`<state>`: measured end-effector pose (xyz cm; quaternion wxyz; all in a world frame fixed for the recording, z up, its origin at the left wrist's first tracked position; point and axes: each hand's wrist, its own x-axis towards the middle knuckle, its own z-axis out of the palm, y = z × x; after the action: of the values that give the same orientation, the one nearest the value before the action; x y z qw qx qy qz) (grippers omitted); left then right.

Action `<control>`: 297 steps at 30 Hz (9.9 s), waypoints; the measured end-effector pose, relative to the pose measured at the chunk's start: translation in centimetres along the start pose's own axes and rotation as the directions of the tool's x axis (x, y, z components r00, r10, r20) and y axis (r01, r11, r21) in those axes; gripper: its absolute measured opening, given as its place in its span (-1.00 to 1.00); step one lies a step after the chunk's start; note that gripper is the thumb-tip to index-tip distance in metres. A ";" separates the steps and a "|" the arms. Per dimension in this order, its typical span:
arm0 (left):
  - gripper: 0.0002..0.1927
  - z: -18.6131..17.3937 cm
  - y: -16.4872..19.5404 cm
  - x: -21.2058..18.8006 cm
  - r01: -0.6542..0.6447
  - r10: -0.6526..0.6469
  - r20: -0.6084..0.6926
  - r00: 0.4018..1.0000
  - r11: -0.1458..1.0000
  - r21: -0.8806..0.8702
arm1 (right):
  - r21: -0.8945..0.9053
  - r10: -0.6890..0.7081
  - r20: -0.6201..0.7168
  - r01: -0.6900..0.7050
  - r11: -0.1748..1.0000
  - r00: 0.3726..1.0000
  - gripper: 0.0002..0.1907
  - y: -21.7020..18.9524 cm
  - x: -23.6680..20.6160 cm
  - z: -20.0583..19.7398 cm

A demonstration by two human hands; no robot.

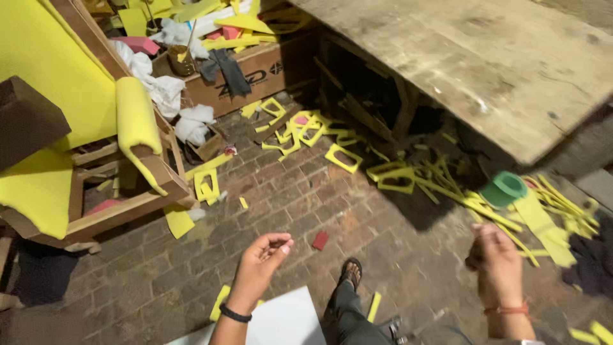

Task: The person handles a small piece of yellow foam, tears off a scrap, and carries a large black foam sheet across the workshop. They measure a wooden frame with a tape measure, drape brown fabric over a foam-covered frame, and position a yellow foam ring on the workbench.

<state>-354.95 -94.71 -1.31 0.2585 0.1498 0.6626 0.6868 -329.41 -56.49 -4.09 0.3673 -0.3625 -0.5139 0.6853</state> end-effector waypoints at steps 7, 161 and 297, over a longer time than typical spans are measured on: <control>-0.70 -3.1 4.2 21.6 0.046 -0.053 -0.227 0.972 0.998 -0.036 | -0.182 0.062 0.127 -0.039 0.983 0.990 -0.80 -6.3 22.3 18.6; -0.60 36.1 5.1 64.2 0.016 -0.307 0.936 -0.171 0.949 0.314 | 0.104 0.008 -0.967 0.365 0.925 0.255 -0.45 -2.2 14.5 33.5; -0.29 118.8 -22.7 58.0 0.035 -0.388 0.215 0.896 0.544 0.839 | -0.206 0.468 0.225 -0.428 0.880 0.854 -0.72 -19.5 92.9 -64.8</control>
<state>-333.89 36.10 -22.53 0.3642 0.2977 0.8540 0.2224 -313.59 57.21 -9.80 0.0961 -0.4024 -0.5092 0.7547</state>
